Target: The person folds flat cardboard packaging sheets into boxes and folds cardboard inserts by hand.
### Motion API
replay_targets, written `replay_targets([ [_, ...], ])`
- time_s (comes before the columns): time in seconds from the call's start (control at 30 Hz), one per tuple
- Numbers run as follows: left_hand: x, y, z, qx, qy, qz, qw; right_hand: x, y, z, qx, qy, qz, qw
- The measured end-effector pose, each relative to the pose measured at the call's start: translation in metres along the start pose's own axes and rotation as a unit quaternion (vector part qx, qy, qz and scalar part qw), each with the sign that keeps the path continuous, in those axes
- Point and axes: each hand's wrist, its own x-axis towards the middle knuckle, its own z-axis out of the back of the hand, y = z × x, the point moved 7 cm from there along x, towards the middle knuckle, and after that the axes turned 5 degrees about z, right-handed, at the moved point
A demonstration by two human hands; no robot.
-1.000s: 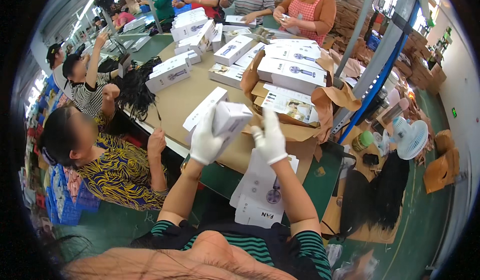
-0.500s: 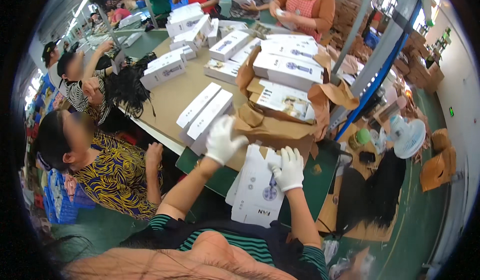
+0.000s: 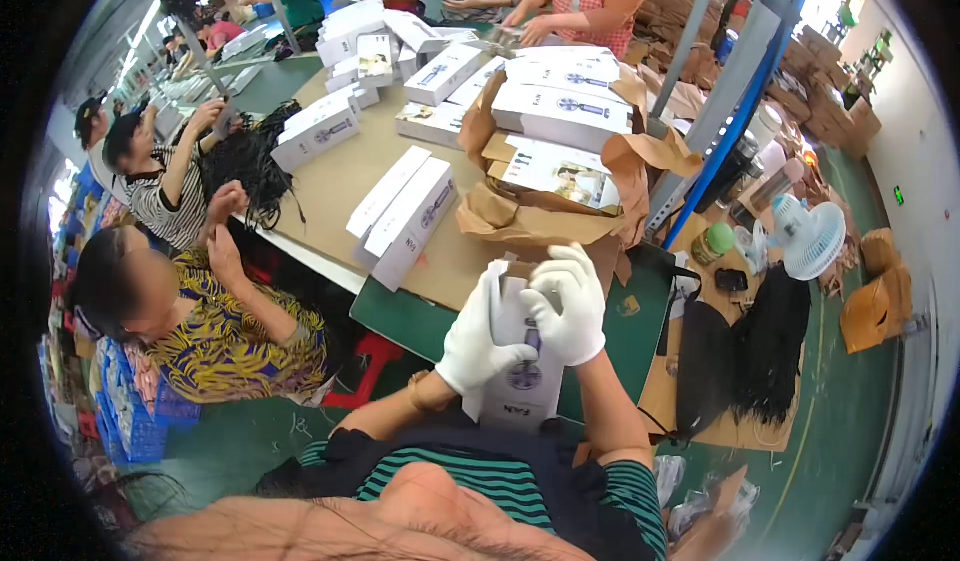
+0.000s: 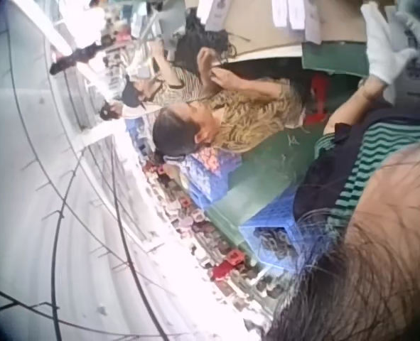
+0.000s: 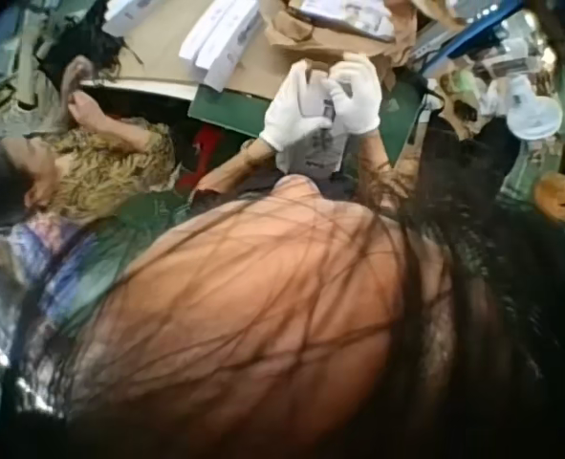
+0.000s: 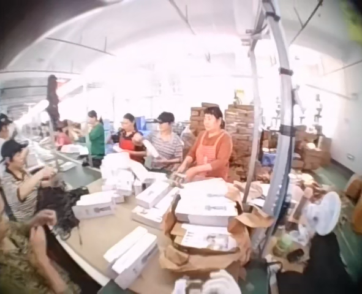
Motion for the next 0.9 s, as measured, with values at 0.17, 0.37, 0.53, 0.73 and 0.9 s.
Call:
replay_targets([
  [0.17, -0.01, -0.056, 0.053, -0.04, -0.077, -0.132, 0.987, 0.046, 0.06, 0.025, 0.016, -0.171, 0.117, 0.978],
  [0.37, -0.023, -0.088, 0.091, -0.125, -0.257, -0.232, 0.93, 0.026, 0.05, -0.02, 0.357, -0.126, -0.11, 0.919],
  [0.53, -0.033, -0.075, 0.083, -0.123, -0.284, -0.322, 0.895, 0.027, 0.059, -0.009, 0.361, -0.215, -0.047, 0.906],
  [0.73, -0.035, -0.103, 0.079, 0.139, -0.243, -0.407, 0.87, 0.026, 0.05, 0.003, 0.434, -0.216, -0.156, 0.861],
  [0.9, -0.026, -0.091, 0.105, -0.073, -0.119, -0.294, 0.946, 0.019, 0.055, 0.005, 0.339, -0.098, 0.034, 0.935],
])
